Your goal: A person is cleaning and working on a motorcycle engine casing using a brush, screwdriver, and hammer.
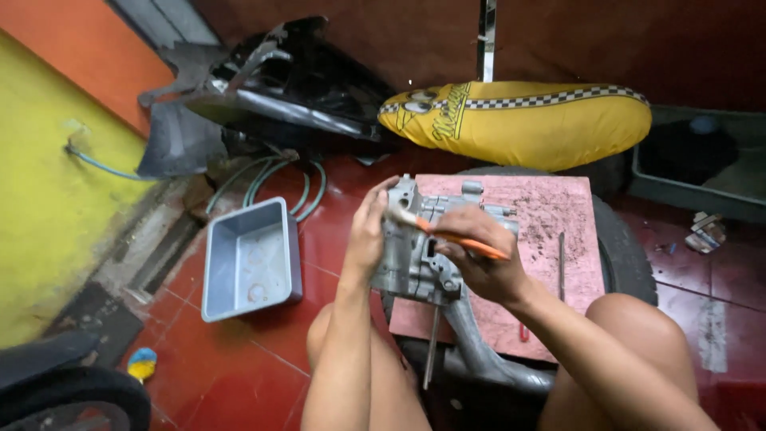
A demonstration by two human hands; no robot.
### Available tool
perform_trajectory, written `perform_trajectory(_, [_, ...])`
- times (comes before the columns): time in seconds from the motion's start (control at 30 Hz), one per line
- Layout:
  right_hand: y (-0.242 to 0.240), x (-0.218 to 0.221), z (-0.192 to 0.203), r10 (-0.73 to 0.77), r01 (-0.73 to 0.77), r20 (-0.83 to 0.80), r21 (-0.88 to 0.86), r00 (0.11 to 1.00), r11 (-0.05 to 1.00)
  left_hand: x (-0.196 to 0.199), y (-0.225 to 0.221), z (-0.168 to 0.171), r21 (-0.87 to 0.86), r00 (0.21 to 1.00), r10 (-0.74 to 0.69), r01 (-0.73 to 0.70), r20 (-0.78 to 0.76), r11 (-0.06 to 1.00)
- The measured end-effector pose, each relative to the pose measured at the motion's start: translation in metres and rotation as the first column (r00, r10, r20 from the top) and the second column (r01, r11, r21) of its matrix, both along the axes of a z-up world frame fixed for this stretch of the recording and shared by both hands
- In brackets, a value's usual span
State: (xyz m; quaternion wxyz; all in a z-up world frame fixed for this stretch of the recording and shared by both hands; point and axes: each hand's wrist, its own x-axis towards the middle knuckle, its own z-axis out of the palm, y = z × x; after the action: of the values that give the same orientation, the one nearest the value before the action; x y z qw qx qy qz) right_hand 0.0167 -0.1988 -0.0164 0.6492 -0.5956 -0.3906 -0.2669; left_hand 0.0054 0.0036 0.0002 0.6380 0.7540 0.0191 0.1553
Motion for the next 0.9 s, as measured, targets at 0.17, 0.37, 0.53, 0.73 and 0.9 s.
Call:
perform_trajectory(0.17, [0.001, 0.014, 0.017, 0.099, -0.102, -0.109, -0.025, 0.989, 0.994, 0.001, -0.003, -0.003, -0.095, 1.0, -0.019, 0.019, -0.005, 0.995])
perform_trajectory(0.37, [0.005, 0.0, 0.007, 0.113, -0.12, -0.185, -0.03, 0.976, 0.992, -0.003, -0.006, 0.0, -0.156, 0.996, -0.018, 0.004, -0.09, 0.988])
perform_trajectory(0.53, [-0.001, 0.018, -0.031, 0.053, -0.072, -0.251, -0.066, 0.967, 0.995, -0.004, -0.005, -0.003, -0.219, 0.997, -0.05, 0.037, -0.052, 0.975])
perform_trajectory(0.73, [0.0, -0.004, -0.03, 0.293, -0.295, -0.22, 0.027, 0.93, 0.955, -0.004, -0.003, 0.0, -0.149, 0.999, -0.012, 0.006, -0.045, 0.989])
perform_trajectory(0.9, [-0.023, 0.007, -0.025, 0.022, -0.038, -0.287, -0.053, 0.958, 0.998, -0.012, -0.015, 0.013, -0.119, 1.0, -0.018, 0.016, -0.014, 0.993])
